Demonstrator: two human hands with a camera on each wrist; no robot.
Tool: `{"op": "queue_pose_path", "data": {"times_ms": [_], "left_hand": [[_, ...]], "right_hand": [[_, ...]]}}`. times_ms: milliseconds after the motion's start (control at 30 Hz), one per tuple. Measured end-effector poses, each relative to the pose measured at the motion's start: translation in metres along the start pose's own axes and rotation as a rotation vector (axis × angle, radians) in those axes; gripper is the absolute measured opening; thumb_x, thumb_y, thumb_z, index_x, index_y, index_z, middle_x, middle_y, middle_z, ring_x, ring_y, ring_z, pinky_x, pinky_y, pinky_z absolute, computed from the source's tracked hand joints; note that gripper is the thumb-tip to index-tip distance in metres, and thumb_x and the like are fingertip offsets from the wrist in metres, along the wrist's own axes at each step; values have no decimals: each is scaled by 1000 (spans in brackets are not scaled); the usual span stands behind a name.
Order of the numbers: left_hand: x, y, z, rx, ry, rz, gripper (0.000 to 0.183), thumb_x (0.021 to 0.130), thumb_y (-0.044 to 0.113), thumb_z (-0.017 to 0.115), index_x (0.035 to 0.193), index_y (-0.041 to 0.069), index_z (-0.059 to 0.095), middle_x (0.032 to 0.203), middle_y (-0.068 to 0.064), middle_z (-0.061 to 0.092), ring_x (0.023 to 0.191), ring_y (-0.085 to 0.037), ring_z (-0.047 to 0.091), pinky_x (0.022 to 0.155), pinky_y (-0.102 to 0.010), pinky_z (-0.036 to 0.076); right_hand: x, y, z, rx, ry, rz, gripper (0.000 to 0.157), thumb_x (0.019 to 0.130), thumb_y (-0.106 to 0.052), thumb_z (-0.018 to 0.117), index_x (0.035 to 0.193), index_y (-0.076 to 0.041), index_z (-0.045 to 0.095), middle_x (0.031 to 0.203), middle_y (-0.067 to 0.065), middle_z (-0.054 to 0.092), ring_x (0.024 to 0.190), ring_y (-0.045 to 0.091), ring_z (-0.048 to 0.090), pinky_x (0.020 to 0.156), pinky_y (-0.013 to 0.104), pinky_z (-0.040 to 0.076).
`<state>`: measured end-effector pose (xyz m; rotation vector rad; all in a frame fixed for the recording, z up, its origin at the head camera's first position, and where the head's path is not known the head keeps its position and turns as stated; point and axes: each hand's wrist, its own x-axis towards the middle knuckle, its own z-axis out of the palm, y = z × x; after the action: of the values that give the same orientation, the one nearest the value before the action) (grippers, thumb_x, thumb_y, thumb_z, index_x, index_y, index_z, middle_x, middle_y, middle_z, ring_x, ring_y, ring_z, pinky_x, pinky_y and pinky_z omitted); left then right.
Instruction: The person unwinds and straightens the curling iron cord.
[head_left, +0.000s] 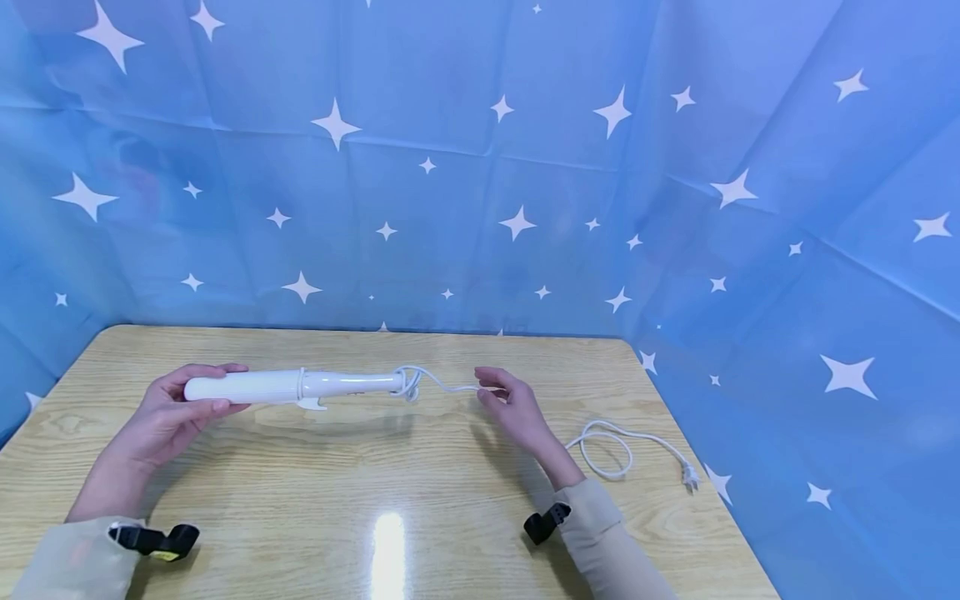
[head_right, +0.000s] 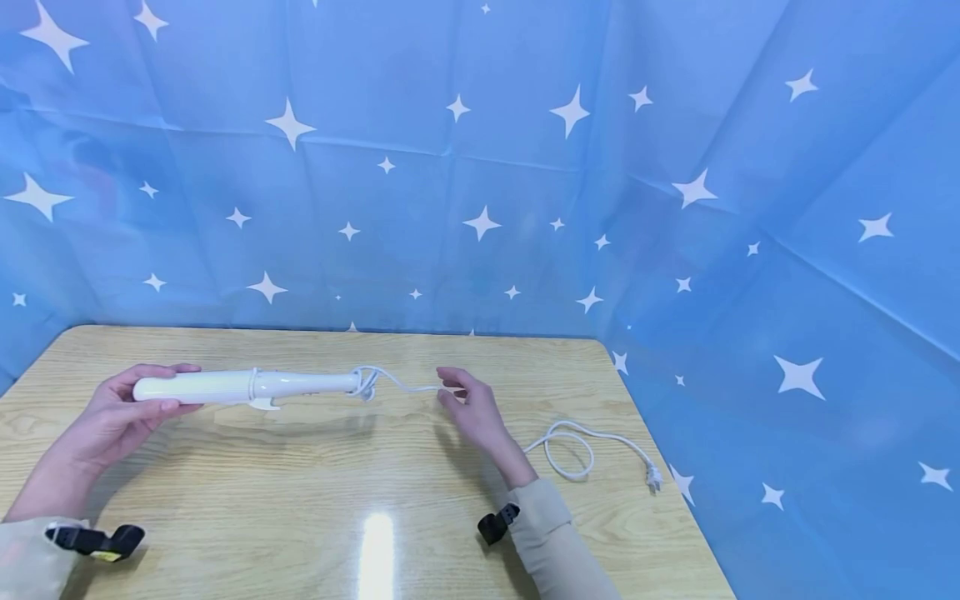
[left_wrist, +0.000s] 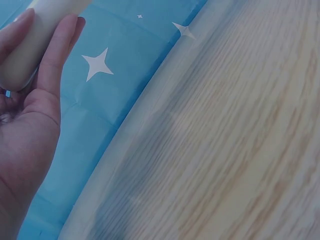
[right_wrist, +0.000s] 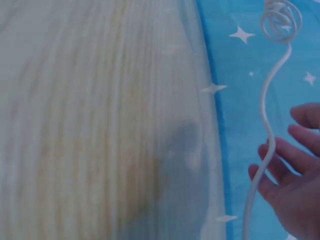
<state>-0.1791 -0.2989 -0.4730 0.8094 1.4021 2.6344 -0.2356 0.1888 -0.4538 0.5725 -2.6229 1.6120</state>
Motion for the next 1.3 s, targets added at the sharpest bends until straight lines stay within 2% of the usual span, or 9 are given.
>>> {"op": "queue_pose_path", "data": {"times_ms": [167,267,400,500,733,900,1000,1200,1300], "left_hand": [[0,0,0,-22,-29,0,55,91,-34,37,127,-6,67,136,-16,64,122,-26,61,95,-46,56],[0,0,0,-39,-45,-8,54,91,-34,36,127,-7,67,136,-16,64,123,-26,61,96,-46,56],[-1,0,0,-7,-35,-13,54,91,-34,38,125,-6,68,136,-14,65,121,-25,62,95,-45,57],[-1,0,0,2,-34,-13,54,90,-34,38,125,-5,68,135,-14,65,121,-25,62,94,-45,58],[-2,0,-1,-66,-73,-15,56,91,-34,35,128,-6,66,137,-16,63,124,-27,60,96,-46,57],[-3,1,-1,-62,-63,-26,55,92,-33,36,127,-5,67,138,-16,63,125,-26,60,96,-46,57],[-4,2,-2,-63,-64,-29,55,92,-33,36,127,-5,67,138,-15,63,126,-25,60,96,-46,57],[-7,3,-2,-68,-71,-9,57,90,-35,34,127,-6,66,138,-17,63,127,-26,60,97,-47,57],[-8,5,-2,-74,-68,4,57,90,-35,35,127,-6,66,138,-18,63,127,-27,60,97,-47,56]], "right_hand": [[6,-9,7,8,-18,-39,36,104,-8,60,139,-2,60,136,13,64,124,29,61,107,46,52],[10,-15,14,15,-37,-76,35,104,-8,60,139,-1,61,134,14,66,121,30,62,105,45,54],[14,-22,26,33,-69,-116,35,104,-7,60,137,0,61,129,17,67,118,32,64,99,41,58],[15,-26,35,44,-102,-121,35,103,-6,61,138,-1,60,126,16,69,117,31,65,96,38,59],[17,-30,47,70,-149,-122,36,102,-2,63,137,2,60,116,18,73,104,32,69,84,30,62],[16,-30,51,56,-118,-112,28,100,-5,67,127,0,68,106,15,75,90,26,70,73,25,60],[15,-30,51,47,-89,-100,21,99,-6,69,119,-2,73,102,13,76,85,24,71,71,28,62],[14,-28,50,30,-47,-104,19,99,-4,67,116,0,74,96,14,76,84,34,72,69,46,64],[14,-26,49,15,-27,-109,19,100,-4,66,117,1,74,95,18,75,84,39,71,63,38,63]]}}
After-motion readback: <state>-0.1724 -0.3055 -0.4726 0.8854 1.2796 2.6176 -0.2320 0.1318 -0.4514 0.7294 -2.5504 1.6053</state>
